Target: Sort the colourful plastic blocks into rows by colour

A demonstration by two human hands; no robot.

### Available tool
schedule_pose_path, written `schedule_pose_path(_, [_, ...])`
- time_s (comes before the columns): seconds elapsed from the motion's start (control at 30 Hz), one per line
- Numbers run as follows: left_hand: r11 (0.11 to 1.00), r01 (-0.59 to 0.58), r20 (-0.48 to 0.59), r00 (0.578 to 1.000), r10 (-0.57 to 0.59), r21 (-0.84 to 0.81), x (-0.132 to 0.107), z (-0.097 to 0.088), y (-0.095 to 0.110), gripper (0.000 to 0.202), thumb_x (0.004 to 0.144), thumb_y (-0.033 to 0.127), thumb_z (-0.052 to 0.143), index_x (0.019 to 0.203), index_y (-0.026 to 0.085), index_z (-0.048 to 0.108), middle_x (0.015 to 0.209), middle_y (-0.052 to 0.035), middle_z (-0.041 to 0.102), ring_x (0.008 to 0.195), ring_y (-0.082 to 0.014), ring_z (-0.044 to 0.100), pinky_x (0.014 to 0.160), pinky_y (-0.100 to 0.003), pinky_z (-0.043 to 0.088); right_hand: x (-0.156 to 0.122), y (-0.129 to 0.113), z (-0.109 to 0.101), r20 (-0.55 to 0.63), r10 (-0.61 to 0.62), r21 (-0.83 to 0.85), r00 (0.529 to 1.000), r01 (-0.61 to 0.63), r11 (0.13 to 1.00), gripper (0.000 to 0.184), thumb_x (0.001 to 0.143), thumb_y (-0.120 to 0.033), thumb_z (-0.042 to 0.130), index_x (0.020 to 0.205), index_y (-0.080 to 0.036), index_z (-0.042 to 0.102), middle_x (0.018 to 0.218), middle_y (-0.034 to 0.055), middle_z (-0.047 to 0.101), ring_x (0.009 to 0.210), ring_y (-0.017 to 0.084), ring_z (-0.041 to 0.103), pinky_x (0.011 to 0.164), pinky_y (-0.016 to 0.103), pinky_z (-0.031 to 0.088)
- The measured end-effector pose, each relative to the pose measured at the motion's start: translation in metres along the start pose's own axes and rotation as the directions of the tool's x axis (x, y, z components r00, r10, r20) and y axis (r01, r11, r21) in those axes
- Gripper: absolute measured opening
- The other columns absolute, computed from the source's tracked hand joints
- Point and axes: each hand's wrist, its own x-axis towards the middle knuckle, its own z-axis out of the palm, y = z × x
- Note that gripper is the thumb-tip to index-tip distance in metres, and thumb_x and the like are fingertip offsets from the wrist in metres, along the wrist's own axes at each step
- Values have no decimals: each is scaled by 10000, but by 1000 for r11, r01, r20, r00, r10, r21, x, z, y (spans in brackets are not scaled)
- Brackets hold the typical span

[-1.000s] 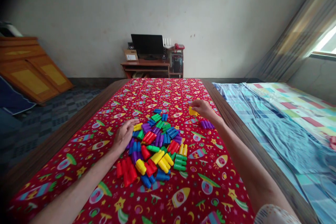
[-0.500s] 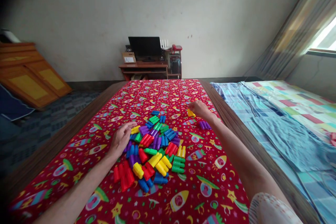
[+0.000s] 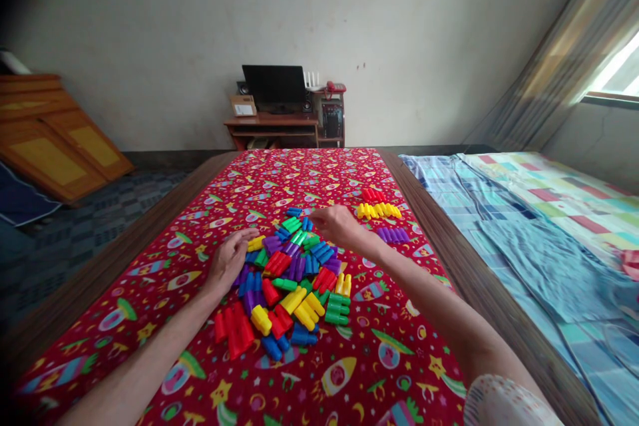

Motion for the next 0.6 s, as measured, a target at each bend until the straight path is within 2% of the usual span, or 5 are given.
schedule_pose_path(0.13, [1000,-4,9,1000,4,-21,-2,-4,5,351,831,351,421,1050,178,632,1100,-102,713,1030,-252,662,946,-416,514,19,-51,33,64,-274,19,960,273,962,230,947,-254,488,1077,-155,649,967,109,691,892,184,625,731,252,440])
schedule_pose_path(0.23, [999,16,-13,1000,-16,-42,-4,-4,5,341,827,351,436,1059,192,629,1121,-88,707,1053,-251,653,958,-427,507,36,-69,57,73,-353,-18,933,355,935,309,954,-304,492,1194,-132,579,1108,161,646,990,209,592,794,288,457])
schedule_pose_path(0.4, [959,102,-10,994,-109,-265,-4,1,-2,354,833,354,441,1102,191,602,1122,-103,699,1053,-241,663,948,-430,518,52,-66,75,219,-276,75,936,266,961,252,926,-196,495,1119,-126,641,872,96,691,740,163,606,667,249,443])
schedule_pose_path(0.5, [925,134,-5,989,-145,-354,-4,4,-6,358,827,372,459,1105,192,593,1123,-105,694,1049,-237,667,943,-429,525,53,-50,64,163,-171,196,972,138,971,257,889,-144,518,1078,-129,692,806,58,699,703,130,605,634,209,399])
schedule_pose_path(0.6, [919,134,-7,989,-147,-371,-3,5,-7,362,819,359,442,1102,185,586,1146,-115,684,1060,-243,665,936,-434,531,47,-35,44,84,-7,160,996,-7,987,263,837,-91,531,997,-123,737,727,36,691,654,122,592,609,211,367])
